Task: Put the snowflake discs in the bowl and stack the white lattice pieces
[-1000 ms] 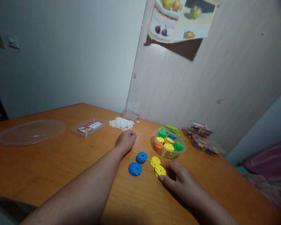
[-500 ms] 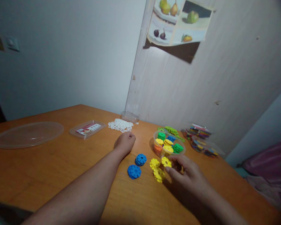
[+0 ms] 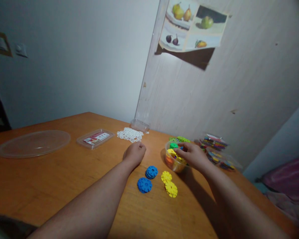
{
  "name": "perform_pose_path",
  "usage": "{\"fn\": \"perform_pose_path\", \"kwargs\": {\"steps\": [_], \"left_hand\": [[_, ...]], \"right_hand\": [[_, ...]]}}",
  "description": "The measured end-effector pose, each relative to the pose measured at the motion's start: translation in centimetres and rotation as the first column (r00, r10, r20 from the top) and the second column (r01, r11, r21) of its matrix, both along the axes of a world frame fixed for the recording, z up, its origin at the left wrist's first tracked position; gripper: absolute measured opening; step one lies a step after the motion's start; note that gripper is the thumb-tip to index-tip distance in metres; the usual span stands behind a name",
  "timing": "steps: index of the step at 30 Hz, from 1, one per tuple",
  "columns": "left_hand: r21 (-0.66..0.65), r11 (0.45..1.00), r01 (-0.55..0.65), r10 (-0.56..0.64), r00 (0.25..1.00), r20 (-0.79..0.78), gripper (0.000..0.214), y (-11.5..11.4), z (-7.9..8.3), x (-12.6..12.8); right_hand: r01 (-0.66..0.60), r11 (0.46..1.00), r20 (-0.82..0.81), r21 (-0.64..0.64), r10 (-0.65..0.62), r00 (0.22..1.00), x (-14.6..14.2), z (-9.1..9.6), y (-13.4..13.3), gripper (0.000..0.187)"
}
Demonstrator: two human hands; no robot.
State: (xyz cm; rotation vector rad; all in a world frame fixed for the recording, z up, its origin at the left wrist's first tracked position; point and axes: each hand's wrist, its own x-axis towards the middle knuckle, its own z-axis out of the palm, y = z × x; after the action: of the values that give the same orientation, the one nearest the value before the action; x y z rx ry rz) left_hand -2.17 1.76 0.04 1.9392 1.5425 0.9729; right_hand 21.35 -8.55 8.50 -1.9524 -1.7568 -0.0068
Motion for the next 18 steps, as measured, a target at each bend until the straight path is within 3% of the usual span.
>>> {"fn": "perform_pose_path", "kwargs": {"steps": [4, 6, 14, 18], "left_hand": [[-0.015, 1.0, 0.001, -0.001, 1.0, 0.001, 0.021, 0.0, 0.1, 0.0], [-0.017, 1.0, 0.0, 0.0, 1.0, -0.007, 0.021, 0.0, 0.2, 0.1], [0.0, 1.0, -0.003, 0.003, 1.0, -0.016, 0.021, 0.0, 0.1, 0.1], [0.007, 1.0, 0.0, 0.0, 1.0, -0.025, 0.021, 0.1, 0.0, 0.0]], "right_hand": [[-0.027, 0.99, -0.124, 0.14, 0.045, 0.991, -0.2, -1.1, -2.2, 0.034], [-0.069, 0.988, -0.142, 0.136, 0.088, 0.986, -0.5, -1.9, -4.0, 0.029], [-0.15, 0.969, -0.105, -0.197, 0.131, 0.986, -3.0, -5.6, -9.2, 0.028], [-0.145, 0.963, -0.047, -0.228, 0.138, 0.989, -3.5, -6.1, -9.5, 0.027]]}}
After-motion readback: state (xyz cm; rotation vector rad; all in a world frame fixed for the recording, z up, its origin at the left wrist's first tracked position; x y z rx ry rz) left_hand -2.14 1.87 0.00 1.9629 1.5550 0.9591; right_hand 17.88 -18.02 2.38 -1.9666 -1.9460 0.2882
